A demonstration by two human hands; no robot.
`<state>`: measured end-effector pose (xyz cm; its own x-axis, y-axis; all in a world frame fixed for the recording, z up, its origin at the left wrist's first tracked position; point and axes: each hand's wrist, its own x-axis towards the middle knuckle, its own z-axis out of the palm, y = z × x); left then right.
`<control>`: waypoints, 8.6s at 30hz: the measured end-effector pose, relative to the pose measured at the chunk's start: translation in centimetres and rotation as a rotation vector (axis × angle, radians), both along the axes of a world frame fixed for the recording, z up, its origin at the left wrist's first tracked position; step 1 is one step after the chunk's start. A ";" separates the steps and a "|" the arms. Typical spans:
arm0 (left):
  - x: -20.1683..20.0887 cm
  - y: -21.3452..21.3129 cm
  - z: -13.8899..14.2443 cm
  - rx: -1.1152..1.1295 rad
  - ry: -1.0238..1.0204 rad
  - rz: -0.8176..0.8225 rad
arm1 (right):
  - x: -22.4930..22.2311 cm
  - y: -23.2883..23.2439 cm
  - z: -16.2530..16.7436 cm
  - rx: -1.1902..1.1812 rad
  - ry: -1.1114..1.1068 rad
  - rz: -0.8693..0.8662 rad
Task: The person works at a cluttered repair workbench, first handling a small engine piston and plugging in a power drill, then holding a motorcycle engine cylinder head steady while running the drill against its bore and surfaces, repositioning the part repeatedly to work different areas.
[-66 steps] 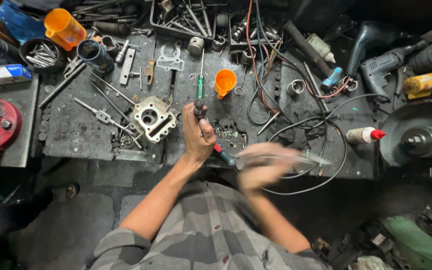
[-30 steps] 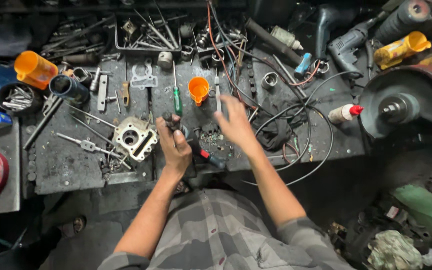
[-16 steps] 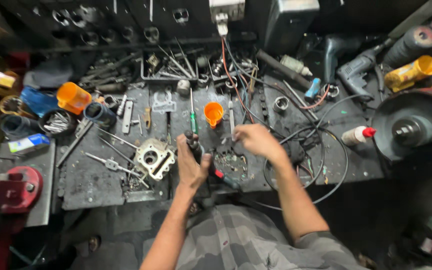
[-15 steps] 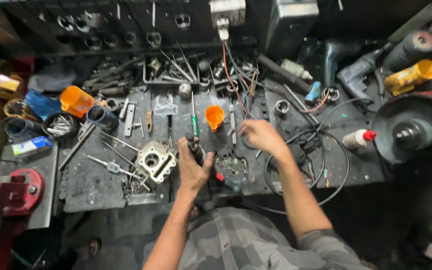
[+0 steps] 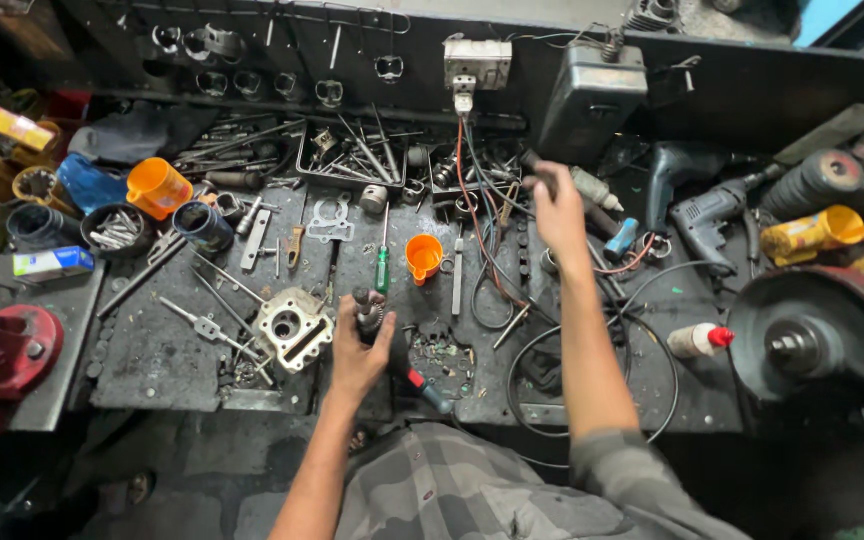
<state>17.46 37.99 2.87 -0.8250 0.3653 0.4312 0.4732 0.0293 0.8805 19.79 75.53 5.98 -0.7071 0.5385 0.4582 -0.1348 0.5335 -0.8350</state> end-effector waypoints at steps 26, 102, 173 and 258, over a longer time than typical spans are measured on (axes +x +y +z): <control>-3.8 4.2 4.9 -0.381 -0.560 -0.148 | 14.0 -16.7 -13.1 -0.220 -0.704 0.890; -12.2 -16.6 -6.4 -0.438 0.061 -0.355 | 32.2 -24.7 -6.9 -0.626 -0.696 0.036; -16.1 -8.1 -3.9 -0.322 -0.220 -0.611 | 26.4 -40.6 9.7 -0.352 -0.765 -0.459; -1.6 -11.7 -10.1 -0.747 0.105 -0.002 | -1.6 -39.6 24.6 1.193 -1.333 0.777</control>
